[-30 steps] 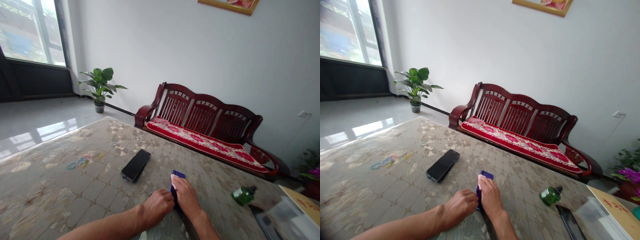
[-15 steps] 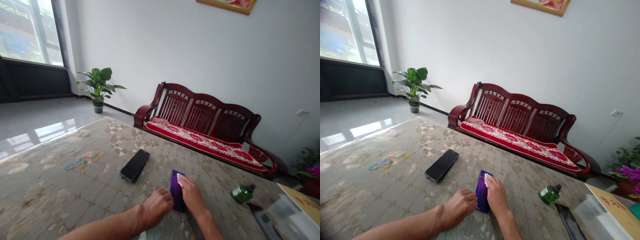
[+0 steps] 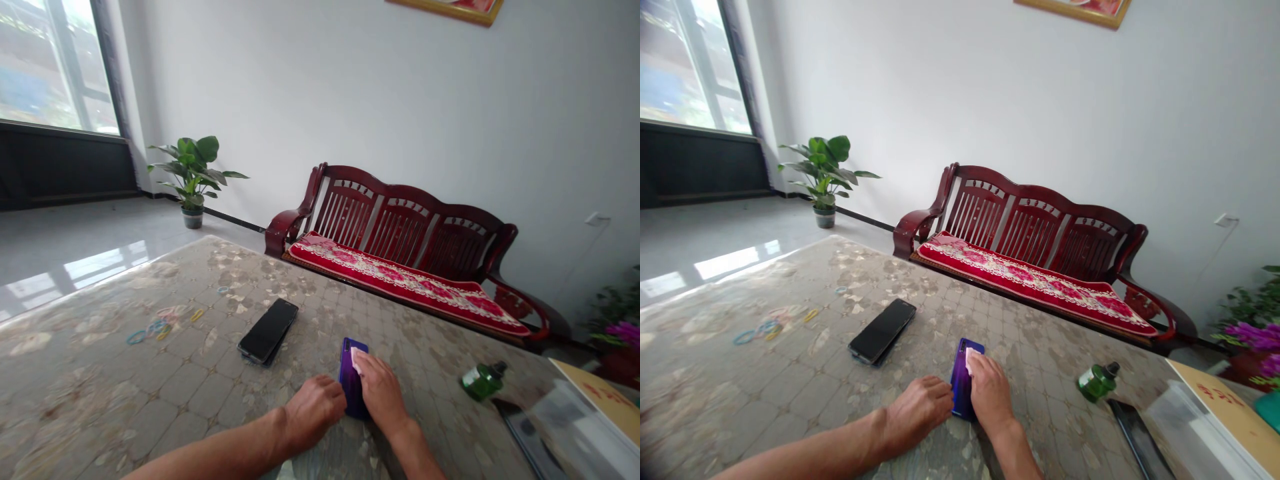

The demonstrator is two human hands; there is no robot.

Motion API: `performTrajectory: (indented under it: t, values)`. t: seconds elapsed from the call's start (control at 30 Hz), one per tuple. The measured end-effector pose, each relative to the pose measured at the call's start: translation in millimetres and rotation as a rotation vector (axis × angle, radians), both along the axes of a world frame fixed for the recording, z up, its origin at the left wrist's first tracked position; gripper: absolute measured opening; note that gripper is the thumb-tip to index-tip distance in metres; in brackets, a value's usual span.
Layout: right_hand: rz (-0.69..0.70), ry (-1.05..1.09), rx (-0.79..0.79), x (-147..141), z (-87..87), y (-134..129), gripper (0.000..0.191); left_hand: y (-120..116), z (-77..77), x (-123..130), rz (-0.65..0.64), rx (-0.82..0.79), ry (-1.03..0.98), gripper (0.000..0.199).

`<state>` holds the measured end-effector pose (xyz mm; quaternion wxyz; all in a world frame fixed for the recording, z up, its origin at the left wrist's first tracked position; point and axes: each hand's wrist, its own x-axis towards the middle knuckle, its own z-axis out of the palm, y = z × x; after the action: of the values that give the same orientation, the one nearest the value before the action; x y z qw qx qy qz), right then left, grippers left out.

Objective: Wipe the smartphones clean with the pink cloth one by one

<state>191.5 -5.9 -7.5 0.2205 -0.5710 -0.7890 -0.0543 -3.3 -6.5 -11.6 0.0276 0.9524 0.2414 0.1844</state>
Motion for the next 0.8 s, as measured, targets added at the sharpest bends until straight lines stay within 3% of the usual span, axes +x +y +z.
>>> performTrajectory:
  t: [0.27,0.53,0.8]
  values:
    - [0.138,0.020,-0.027,-8.0,-2.8,-34.5,0.048,4.1,-16.7,1.5,-0.016,0.036,-0.052,0.018]
    - [0.061,0.015,-0.022,-16.4,4.8,-4.6,0.048,3.6,-17.9,0.6,-0.022,0.068,-0.070,0.026]
    - [0.163,0.050,0.032,-11.9,-1.7,-37.9,0.047,5.1,-24.3,1.4,-0.023,0.090,-0.105,0.030]
